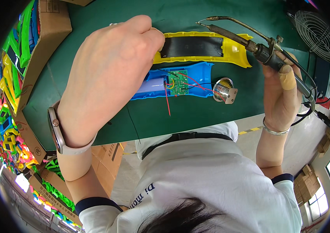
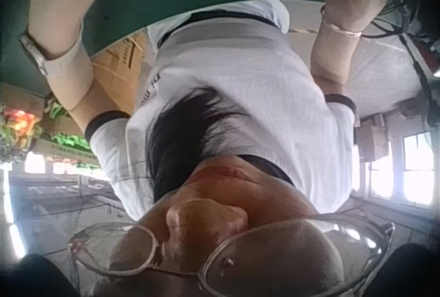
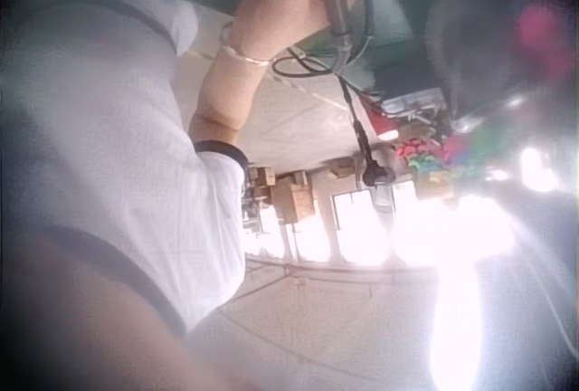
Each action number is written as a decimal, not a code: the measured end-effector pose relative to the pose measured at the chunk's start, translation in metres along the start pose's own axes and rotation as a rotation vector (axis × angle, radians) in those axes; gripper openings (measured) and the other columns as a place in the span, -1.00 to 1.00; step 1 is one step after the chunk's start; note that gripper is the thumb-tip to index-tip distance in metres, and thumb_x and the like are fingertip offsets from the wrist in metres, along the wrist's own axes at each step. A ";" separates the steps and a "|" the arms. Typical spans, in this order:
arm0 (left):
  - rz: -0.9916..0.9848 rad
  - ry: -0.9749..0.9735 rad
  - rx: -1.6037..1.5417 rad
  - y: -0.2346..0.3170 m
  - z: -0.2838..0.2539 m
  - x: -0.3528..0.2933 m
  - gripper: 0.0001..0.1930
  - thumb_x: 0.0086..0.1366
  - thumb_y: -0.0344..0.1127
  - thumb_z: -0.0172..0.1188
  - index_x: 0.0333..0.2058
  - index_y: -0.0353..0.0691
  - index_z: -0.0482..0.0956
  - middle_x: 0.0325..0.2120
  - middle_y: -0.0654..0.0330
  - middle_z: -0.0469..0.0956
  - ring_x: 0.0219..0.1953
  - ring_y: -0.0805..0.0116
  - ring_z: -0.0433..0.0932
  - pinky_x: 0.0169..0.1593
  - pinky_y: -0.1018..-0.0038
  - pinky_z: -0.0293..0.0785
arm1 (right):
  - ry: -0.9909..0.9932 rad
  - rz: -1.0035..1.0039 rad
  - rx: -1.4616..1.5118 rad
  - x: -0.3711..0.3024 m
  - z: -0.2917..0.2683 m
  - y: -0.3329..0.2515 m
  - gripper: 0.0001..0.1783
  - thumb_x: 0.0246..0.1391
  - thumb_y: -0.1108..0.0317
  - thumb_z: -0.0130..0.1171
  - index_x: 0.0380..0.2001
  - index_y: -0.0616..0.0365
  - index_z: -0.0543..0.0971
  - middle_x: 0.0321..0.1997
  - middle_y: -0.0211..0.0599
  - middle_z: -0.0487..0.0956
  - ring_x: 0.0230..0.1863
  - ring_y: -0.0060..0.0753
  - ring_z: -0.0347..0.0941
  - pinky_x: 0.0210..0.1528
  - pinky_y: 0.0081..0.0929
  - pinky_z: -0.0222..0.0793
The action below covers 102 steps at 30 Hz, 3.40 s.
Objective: The person solders wires to circuit boards and panels inside flashlight casings using a soldering iron, places completed flashlights onto a conveyor belt, and picks up new flashlight casing parts from a box.
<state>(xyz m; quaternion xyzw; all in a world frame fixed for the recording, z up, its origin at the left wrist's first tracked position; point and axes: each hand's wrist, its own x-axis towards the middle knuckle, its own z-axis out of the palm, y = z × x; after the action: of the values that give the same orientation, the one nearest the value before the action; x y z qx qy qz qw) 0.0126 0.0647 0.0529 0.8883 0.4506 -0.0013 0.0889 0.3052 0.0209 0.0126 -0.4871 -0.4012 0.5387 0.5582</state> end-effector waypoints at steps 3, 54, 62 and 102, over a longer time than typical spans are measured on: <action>-0.019 0.008 -0.072 -0.001 0.001 0.000 -0.87 0.12 -0.54 0.19 -0.32 -0.24 0.56 -0.37 0.17 0.47 -0.35 0.10 0.55 -0.29 0.27 0.48 | -0.047 -0.006 0.022 0.000 0.001 -0.001 -0.55 0.16 0.28 0.33 -0.01 0.43 0.55 -0.15 -0.16 0.62 -0.25 -0.37 0.58 -0.07 -0.46 0.48; 0.132 0.033 0.076 -0.003 -0.003 0.012 -0.96 0.12 -0.43 0.27 -0.42 -0.19 0.66 -0.47 0.19 0.46 -0.36 0.15 0.54 -0.26 0.27 0.48 | -0.233 0.183 -0.136 0.007 0.025 -0.004 -0.66 0.06 0.50 0.31 -0.07 0.36 0.58 -0.22 -0.31 0.67 -0.25 -0.63 0.56 -0.15 -0.67 0.50; 0.119 0.020 0.042 -0.003 -0.003 0.013 -0.95 0.11 -0.42 0.28 -0.42 -0.21 0.66 -0.47 0.18 0.46 -0.37 0.14 0.54 -0.27 0.26 0.48 | -0.146 0.085 -0.082 0.004 0.016 -0.003 -0.69 0.10 0.47 0.27 -0.10 0.41 0.57 -0.24 -0.25 0.63 -0.33 -0.51 0.53 -0.18 -0.60 0.44; -0.067 0.210 -0.090 0.012 -0.019 -0.013 -0.85 0.14 -0.44 0.31 -0.27 -0.20 0.67 -0.30 0.18 0.58 -0.20 0.14 0.57 -0.15 0.35 0.49 | -0.076 -0.065 0.333 0.015 -0.025 0.011 -0.58 0.37 0.18 -0.02 0.06 0.29 0.56 -0.31 -0.28 0.58 0.08 -0.30 0.49 0.47 0.13 0.00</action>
<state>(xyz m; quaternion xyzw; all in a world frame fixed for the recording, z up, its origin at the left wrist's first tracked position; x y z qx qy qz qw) 0.0127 0.0502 0.0745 0.8630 0.4867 0.1090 0.0807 0.3286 0.0325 -0.0042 -0.3539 -0.3426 0.5974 0.6328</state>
